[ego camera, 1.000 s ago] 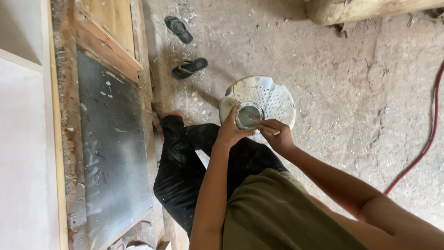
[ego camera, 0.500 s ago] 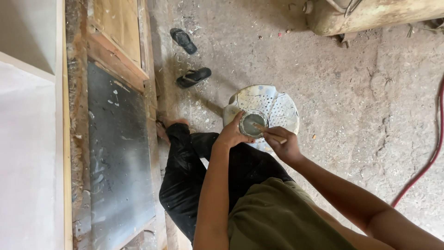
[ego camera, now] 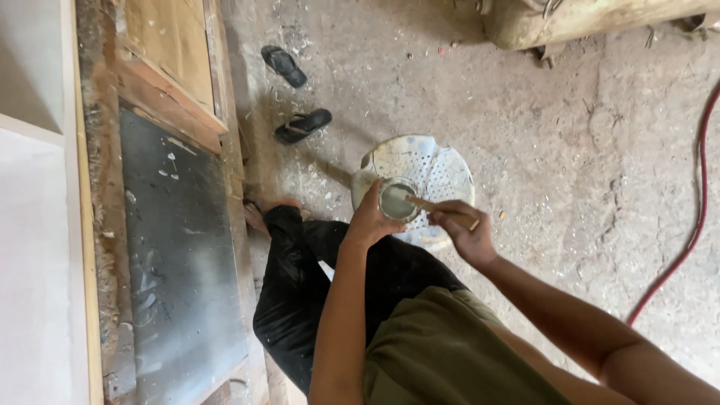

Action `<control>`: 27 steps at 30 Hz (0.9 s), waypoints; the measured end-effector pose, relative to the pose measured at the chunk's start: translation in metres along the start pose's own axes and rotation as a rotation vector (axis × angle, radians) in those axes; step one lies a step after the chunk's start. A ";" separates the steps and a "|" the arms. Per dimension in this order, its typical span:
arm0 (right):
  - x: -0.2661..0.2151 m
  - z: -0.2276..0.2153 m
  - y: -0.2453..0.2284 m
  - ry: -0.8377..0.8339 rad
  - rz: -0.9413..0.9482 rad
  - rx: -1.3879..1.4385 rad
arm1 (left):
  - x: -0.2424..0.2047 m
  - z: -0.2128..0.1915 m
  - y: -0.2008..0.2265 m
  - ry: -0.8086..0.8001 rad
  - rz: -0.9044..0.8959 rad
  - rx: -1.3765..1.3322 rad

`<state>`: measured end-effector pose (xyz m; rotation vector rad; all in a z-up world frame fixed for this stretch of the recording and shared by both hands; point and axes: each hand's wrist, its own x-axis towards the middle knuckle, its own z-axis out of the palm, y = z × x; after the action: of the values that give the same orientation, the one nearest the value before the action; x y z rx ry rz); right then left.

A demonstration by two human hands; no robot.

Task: Stirring a liquid in a small container using a wooden stick

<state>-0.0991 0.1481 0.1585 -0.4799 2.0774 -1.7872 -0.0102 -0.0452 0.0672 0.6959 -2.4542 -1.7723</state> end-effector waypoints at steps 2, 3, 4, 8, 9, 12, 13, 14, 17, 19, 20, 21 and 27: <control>0.011 0.011 0.017 -0.009 0.014 0.014 | 0.007 -0.006 -0.006 -0.017 -0.004 0.014; 0.006 0.015 0.027 -0.013 0.067 0.020 | 0.002 -0.004 -0.012 -0.059 -0.037 0.020; 0.010 0.018 0.031 -0.009 0.070 0.020 | 0.005 -0.003 -0.014 -0.063 -0.039 0.020; 0.018 0.025 0.032 -0.030 0.159 0.014 | 0.008 0.001 -0.015 -0.029 -0.114 0.069; 0.018 0.025 0.029 -0.041 0.176 -0.005 | 0.006 0.001 -0.014 -0.028 -0.126 0.062; 0.013 0.006 -0.006 -0.028 0.216 -0.053 | -0.008 0.015 0.008 0.076 -0.143 0.101; 0.011 0.005 -0.017 -0.037 0.219 -0.051 | -0.007 0.017 0.009 0.082 -0.151 0.101; 0.010 0.005 -0.028 -0.006 0.202 -0.003 | -0.006 0.019 0.009 0.147 -0.075 0.070; 0.007 0.006 -0.024 0.024 0.204 0.067 | -0.004 0.020 0.000 0.178 0.020 0.050; 0.009 0.010 -0.006 0.007 0.210 0.092 | -0.005 0.012 0.001 0.162 0.041 0.064; 0.009 0.013 0.006 -0.007 0.227 0.085 | -0.010 0.007 0.004 0.094 0.063 -0.012; 0.015 0.014 0.018 -0.017 0.233 0.078 | -0.008 0.002 0.009 0.028 0.095 -0.086; 0.025 0.002 0.008 -0.047 0.291 0.105 | 0.007 -0.002 -0.001 -0.138 -0.044 -0.592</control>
<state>-0.1200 0.1353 0.1495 -0.1778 1.8983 -1.6847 -0.0157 -0.0495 0.0658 0.5811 -1.8149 -2.4569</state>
